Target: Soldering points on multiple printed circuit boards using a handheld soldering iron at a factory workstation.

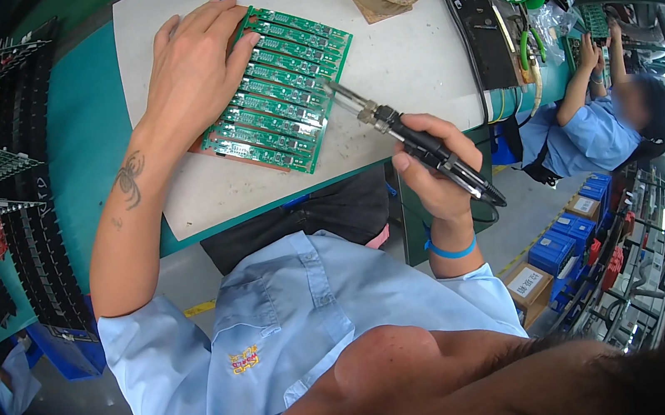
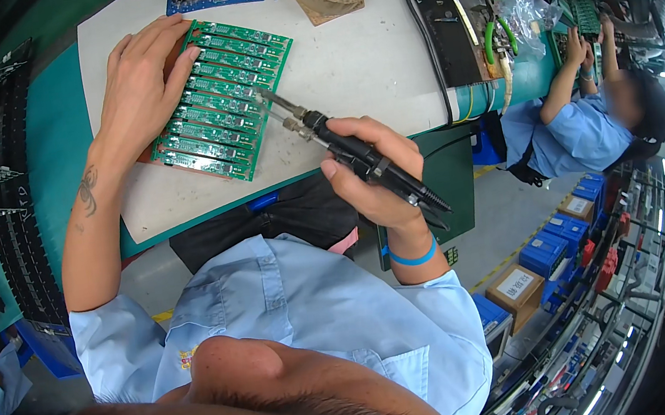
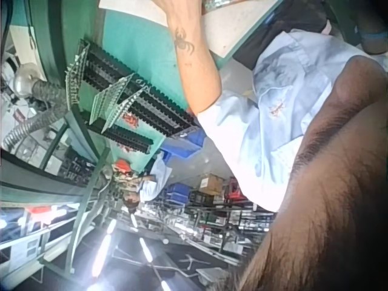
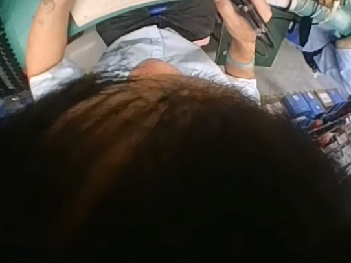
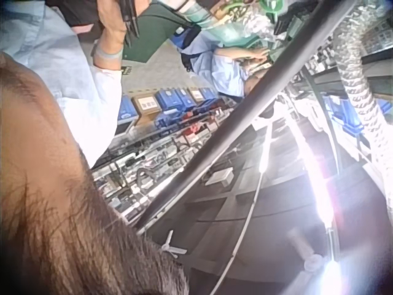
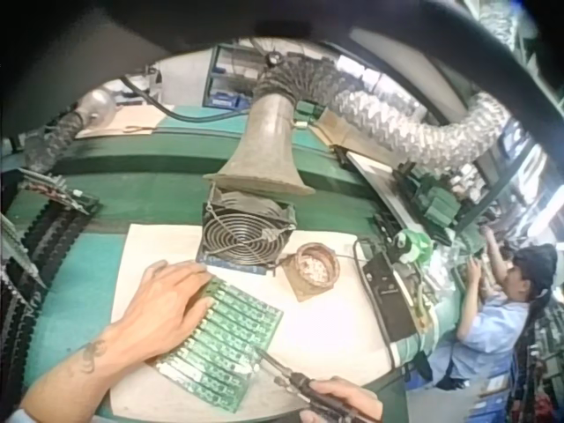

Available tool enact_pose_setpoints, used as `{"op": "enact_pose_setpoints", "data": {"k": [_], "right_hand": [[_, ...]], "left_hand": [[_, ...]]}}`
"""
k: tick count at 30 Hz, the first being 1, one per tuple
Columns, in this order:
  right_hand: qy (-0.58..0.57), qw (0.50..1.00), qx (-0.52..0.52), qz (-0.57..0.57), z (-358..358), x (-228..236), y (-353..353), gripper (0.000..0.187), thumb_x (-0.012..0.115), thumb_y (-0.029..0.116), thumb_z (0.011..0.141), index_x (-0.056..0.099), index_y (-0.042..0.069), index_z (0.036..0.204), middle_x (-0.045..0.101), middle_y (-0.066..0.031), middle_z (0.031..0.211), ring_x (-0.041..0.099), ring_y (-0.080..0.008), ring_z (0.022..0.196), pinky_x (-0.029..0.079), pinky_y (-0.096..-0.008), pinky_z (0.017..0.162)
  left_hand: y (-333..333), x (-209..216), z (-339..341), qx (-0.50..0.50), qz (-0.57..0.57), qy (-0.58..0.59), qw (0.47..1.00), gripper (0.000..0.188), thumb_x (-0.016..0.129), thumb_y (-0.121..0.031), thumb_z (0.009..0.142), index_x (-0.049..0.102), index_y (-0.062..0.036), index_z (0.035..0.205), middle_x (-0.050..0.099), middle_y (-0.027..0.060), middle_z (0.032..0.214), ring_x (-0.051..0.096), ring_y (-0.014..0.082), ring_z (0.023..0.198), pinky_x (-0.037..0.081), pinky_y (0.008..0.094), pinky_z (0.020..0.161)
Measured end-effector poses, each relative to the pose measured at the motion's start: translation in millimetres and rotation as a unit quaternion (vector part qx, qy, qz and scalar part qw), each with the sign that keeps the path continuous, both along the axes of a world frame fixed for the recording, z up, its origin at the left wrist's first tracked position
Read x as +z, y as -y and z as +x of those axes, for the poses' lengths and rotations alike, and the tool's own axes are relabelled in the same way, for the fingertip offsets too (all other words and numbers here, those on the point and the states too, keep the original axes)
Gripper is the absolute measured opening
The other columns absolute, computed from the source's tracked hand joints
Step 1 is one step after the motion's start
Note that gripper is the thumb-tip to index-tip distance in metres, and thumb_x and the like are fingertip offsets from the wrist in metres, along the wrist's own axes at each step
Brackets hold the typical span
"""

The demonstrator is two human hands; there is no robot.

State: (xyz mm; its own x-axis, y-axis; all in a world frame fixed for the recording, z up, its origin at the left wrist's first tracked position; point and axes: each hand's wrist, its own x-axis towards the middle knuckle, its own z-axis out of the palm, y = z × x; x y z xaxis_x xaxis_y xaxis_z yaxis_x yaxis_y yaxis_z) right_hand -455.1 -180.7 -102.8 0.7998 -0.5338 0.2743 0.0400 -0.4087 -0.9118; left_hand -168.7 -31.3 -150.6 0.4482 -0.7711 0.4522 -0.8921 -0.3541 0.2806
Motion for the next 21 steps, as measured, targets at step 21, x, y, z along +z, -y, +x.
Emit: {"op": "enact_pose_setpoints", "data": {"k": [21], "right_hand": [[0.038, 0.996, 0.075, -0.001, -10, -5, -1, 0.049, 0.08, -0.006, 0.071, 0.073, -0.005, 0.119, 0.073, -0.0131, 0.087, 0.06, -0.0177, 0.068, 0.047, -0.0257, 0.063]], "left_hand": [[1, 2, 1, -0.009, 0.001, -0.011, 1.0, 0.033, 0.066, -0.027, 0.104, 0.074, -0.0043, 0.127, 0.071, 0.0081, 0.138, 0.067, 0.0277, 0.126, 0.041, 0.0513, 0.119]]}}
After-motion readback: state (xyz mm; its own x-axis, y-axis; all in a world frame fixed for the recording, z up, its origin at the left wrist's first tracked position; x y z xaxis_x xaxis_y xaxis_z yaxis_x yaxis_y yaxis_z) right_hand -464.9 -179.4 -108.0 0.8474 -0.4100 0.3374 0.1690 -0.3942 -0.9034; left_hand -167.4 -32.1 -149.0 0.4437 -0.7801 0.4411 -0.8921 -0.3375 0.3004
